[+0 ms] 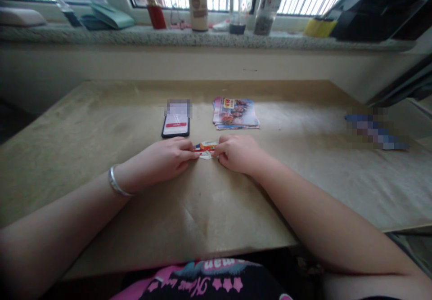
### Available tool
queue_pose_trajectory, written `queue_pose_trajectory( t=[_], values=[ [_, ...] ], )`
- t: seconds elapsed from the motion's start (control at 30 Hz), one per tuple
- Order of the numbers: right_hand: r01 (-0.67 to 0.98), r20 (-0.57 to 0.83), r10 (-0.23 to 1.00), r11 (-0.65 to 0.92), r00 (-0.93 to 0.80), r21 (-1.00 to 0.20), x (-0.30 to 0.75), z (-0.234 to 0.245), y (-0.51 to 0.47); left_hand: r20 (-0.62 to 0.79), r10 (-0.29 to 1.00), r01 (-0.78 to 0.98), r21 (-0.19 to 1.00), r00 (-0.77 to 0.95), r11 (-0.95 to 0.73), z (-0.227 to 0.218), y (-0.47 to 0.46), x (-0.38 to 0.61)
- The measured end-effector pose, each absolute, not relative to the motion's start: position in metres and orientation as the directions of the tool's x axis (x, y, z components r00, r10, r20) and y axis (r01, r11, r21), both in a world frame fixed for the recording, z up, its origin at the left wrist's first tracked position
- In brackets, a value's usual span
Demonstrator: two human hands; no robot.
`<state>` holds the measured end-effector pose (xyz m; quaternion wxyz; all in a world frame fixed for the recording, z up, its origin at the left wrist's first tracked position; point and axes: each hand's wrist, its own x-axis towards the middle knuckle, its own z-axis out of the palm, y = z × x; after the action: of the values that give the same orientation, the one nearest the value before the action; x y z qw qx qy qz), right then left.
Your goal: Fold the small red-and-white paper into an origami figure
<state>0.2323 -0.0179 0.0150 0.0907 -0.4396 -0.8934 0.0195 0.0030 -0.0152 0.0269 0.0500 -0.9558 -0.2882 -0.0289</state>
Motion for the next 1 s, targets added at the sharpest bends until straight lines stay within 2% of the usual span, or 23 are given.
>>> queue_pose_trajectory(
  t=[0.77,1.0],
  values=[
    [0.786,0.067,0.799,0.600,-0.597,-0.151,0.244,0.023,-0.017,0.104,0.534,0.544,-0.192,0.839,-0.817,0.027,-0.011,-0.004],
    [0.672,0.220,0.702,0.712,-0.677,-0.202,0.243,0.013,-0.011,0.216,0.485,0.522,-0.173,0.847,-0.835,0.018,-0.011,0.000]
  ],
)
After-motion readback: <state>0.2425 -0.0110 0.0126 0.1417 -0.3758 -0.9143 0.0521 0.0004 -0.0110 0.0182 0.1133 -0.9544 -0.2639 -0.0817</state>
